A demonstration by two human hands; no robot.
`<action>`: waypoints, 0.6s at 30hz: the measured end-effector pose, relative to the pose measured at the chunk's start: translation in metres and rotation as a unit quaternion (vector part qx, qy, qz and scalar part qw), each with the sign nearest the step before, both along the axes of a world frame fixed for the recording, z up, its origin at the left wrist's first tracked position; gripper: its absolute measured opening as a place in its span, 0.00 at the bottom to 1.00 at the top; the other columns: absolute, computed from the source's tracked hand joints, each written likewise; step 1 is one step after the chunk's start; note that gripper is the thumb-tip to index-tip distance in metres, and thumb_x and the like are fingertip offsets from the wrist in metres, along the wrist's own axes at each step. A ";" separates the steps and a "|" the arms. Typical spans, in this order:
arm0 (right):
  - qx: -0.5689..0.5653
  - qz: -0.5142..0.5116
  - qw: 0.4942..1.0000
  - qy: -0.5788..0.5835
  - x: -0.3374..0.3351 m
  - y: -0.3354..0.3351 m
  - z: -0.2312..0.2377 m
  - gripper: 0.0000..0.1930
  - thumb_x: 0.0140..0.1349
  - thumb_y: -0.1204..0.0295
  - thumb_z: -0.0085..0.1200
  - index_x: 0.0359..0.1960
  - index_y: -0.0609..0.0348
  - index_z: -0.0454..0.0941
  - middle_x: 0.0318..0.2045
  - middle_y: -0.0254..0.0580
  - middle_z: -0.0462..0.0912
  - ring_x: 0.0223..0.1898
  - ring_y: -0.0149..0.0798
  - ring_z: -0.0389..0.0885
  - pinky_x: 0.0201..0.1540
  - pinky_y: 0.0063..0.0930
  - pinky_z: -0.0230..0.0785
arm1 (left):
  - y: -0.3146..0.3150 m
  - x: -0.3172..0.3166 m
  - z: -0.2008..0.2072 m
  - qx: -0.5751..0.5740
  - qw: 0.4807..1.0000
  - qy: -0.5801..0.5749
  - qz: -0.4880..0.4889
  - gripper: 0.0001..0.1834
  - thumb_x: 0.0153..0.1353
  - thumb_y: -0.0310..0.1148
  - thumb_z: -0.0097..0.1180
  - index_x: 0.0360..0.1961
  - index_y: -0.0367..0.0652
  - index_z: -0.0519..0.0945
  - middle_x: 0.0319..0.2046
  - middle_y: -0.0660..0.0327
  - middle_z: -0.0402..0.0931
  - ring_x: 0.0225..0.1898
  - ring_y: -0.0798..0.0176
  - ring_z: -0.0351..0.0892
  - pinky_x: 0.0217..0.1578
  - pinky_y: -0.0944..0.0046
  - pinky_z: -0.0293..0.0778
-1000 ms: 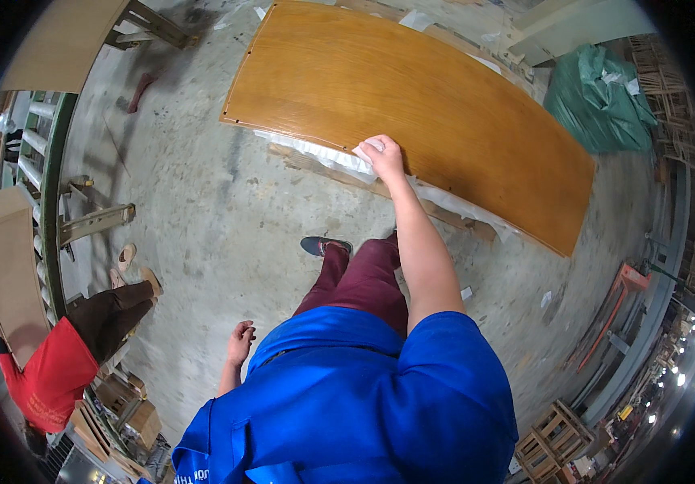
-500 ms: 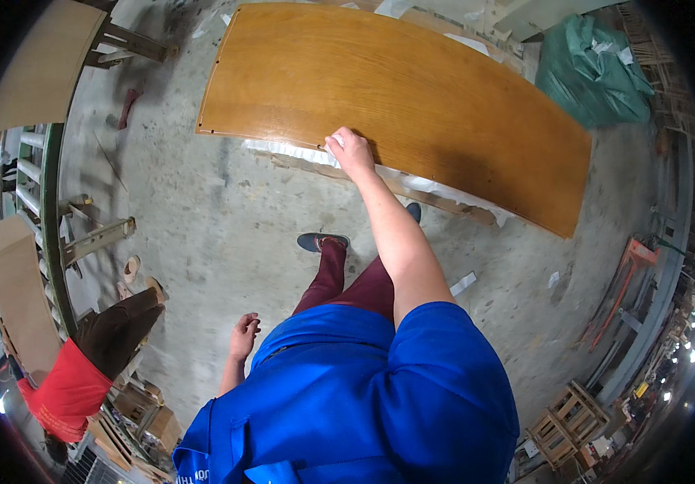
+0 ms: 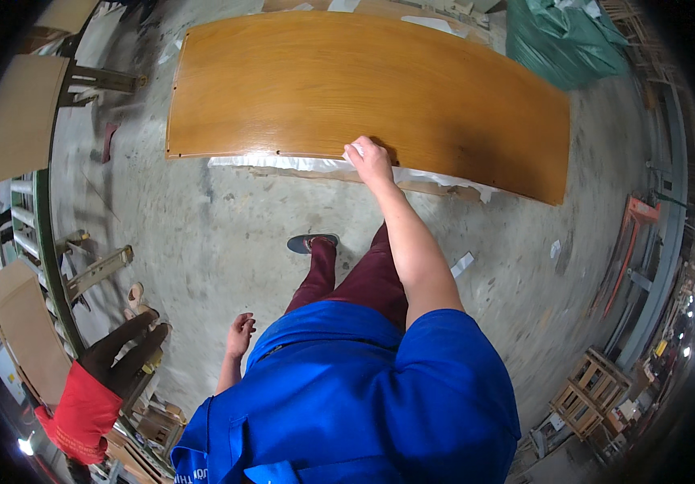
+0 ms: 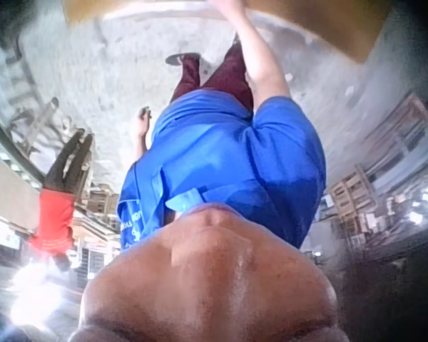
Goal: The person wipes the surface of a large wooden board with a white cloth in a factory setting. They move the board on a roller conveyor, remove a plastic sheet from a stack of wood, and continue wiping various wooden pieces and boards.
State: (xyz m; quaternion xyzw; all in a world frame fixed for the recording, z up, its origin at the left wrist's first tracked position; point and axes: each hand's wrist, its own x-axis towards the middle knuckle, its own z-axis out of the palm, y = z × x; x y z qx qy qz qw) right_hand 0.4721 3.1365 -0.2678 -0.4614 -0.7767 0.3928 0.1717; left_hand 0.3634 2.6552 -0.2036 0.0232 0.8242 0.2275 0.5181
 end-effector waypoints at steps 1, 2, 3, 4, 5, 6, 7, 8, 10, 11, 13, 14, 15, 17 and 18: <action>0.006 -0.011 1.000 -0.004 0.011 0.003 0.000 0.15 0.56 0.58 0.55 0.33 0.58 0.77 0.28 0.54 0.81 0.32 0.54 0.80 0.35 0.42 0.71 | 0.005 -0.001 -0.001 0.005 1.000 -0.002 -0.006 0.16 0.60 0.35 0.50 0.48 0.40 0.75 0.39 0.55 0.79 0.34 0.63 0.79 0.38 0.66 0.74; 0.015 -0.027 0.999 -0.009 0.021 0.005 0.000 0.15 0.56 0.58 0.55 0.32 0.58 0.77 0.27 0.54 0.81 0.32 0.54 0.80 0.35 0.43 0.72 | 0.009 -0.003 -0.001 0.009 1.000 0.000 -0.011 0.16 0.60 0.35 0.49 0.48 0.40 0.75 0.39 0.55 0.79 0.34 0.63 0.79 0.38 0.65 0.74; 0.016 -0.039 0.999 -0.004 0.032 0.009 0.000 0.15 0.56 0.58 0.55 0.32 0.58 0.77 0.27 0.54 0.81 0.32 0.54 0.80 0.35 0.43 0.72 | 0.013 -0.005 -0.002 0.012 1.000 0.002 -0.015 0.17 0.61 0.35 0.49 0.48 0.40 0.75 0.39 0.55 0.79 0.34 0.63 0.79 0.39 0.65 0.74; 0.018 -0.052 0.999 0.000 0.043 0.012 0.000 0.15 0.56 0.58 0.55 0.32 0.58 0.77 0.27 0.54 0.81 0.32 0.54 0.80 0.35 0.43 0.72 | 0.018 -0.007 -0.003 0.015 1.000 0.004 -0.020 0.17 0.61 0.36 0.49 0.48 0.41 0.75 0.39 0.55 0.79 0.34 0.63 0.79 0.39 0.65 0.73; 0.019 -0.063 0.998 0.005 0.054 0.014 0.001 0.15 0.56 0.58 0.55 0.32 0.58 0.77 0.27 0.54 0.81 0.32 0.54 0.80 0.35 0.43 0.72 | 0.022 -0.008 -0.003 0.013 0.999 0.007 -0.029 0.17 0.61 0.36 0.49 0.49 0.41 0.75 0.39 0.55 0.79 0.34 0.63 0.79 0.39 0.65 0.73; 0.022 -0.080 0.997 -0.002 0.063 0.018 0.001 0.15 0.56 0.58 0.55 0.32 0.58 0.77 0.28 0.53 0.81 0.33 0.54 0.80 0.35 0.42 0.72 | 0.026 -0.010 -0.003 0.012 0.999 0.009 -0.037 0.17 0.61 0.35 0.49 0.49 0.41 0.75 0.39 0.55 0.79 0.34 0.63 0.79 0.39 0.65 0.74; 0.024 -0.089 0.996 -0.009 0.073 0.021 0.002 0.15 0.56 0.58 0.55 0.32 0.58 0.77 0.28 0.53 0.81 0.33 0.53 0.80 0.35 0.42 0.72 | 0.031 -0.010 -0.003 0.010 0.999 0.012 -0.045 0.17 0.61 0.35 0.49 0.49 0.41 0.74 0.39 0.55 0.79 0.34 0.63 0.79 0.38 0.65 0.74; 0.023 -0.097 0.995 -0.017 0.082 0.024 0.003 0.15 0.56 0.58 0.55 0.32 0.58 0.77 0.28 0.52 0.81 0.33 0.53 0.80 0.35 0.41 0.72 | 0.034 -0.010 -0.003 0.013 0.999 0.015 -0.050 0.16 0.61 0.35 0.49 0.49 0.41 0.74 0.39 0.55 0.79 0.34 0.62 0.79 0.38 0.66 0.74; 0.013 -0.109 0.994 -0.025 0.093 0.028 0.004 0.15 0.56 0.58 0.56 0.32 0.59 0.77 0.28 0.52 0.81 0.33 0.53 0.81 0.36 0.41 0.72 | 0.040 -0.007 -0.001 0.014 0.999 0.016 -0.048 0.16 0.61 0.35 0.49 0.48 0.41 0.74 0.38 0.55 0.79 0.35 0.62 0.80 0.38 0.65 0.74; 0.017 -0.108 0.994 -0.022 0.098 0.029 0.003 0.15 0.56 0.58 0.55 0.32 0.59 0.77 0.28 0.52 0.81 0.33 0.53 0.80 0.36 0.41 0.72 | 0.042 -0.007 -0.001 0.016 0.998 0.018 -0.050 0.16 0.61 0.35 0.49 0.48 0.41 0.75 0.38 0.55 0.79 0.35 0.62 0.80 0.38 0.65 0.74; 0.024 -0.104 0.994 -0.017 0.106 0.031 0.000 0.15 0.56 0.58 0.55 0.32 0.59 0.76 0.29 0.52 0.81 0.33 0.53 0.80 0.36 0.40 0.72 | 0.047 -0.003 -0.001 0.018 0.998 0.017 -0.060 0.16 0.61 0.36 0.49 0.48 0.41 0.75 0.38 0.55 0.79 0.35 0.63 0.80 0.38 0.65 0.74; 0.021 -0.102 0.994 -0.015 0.107 0.032 0.001 0.15 0.56 0.58 0.55 0.32 0.59 0.76 0.29 0.52 0.81 0.33 0.53 0.80 0.36 0.41 0.72 | 0.049 0.000 -0.001 0.016 0.998 0.018 -0.064 0.16 0.61 0.36 0.49 0.48 0.41 0.75 0.38 0.55 0.79 0.35 0.63 0.80 0.38 0.65 0.74; 0.018 -0.100 0.995 -0.013 0.107 0.032 0.002 0.15 0.56 0.58 0.55 0.32 0.59 0.76 0.29 0.52 0.81 0.33 0.53 0.80 0.36 0.41 0.72 | 0.050 0.005 0.000 0.009 0.997 0.019 -0.073 0.16 0.61 0.36 0.49 0.48 0.41 0.75 0.37 0.55 0.79 0.35 0.62 0.80 0.38 0.65 0.75; 0.014 -0.096 0.995 -0.010 0.106 0.033 0.000 0.15 0.56 0.58 0.55 0.32 0.58 0.77 0.29 0.52 0.81 0.33 0.53 0.80 0.35 0.41 0.72 | 0.055 0.015 0.001 -0.004 0.995 0.020 -0.095 0.16 0.61 0.36 0.49 0.48 0.42 0.75 0.37 0.55 0.80 0.34 0.62 0.81 0.38 0.64 0.75; 0.013 -0.094 0.995 -0.010 0.107 0.034 -0.001 0.15 0.56 0.58 0.55 0.32 0.58 0.77 0.28 0.52 0.81 0.33 0.53 0.80 0.35 0.41 0.72 | 0.058 0.019 0.002 -0.004 0.994 0.020 -0.103 0.16 0.61 0.36 0.49 0.48 0.42 0.75 0.36 0.55 0.80 0.34 0.62 0.81 0.38 0.64 0.75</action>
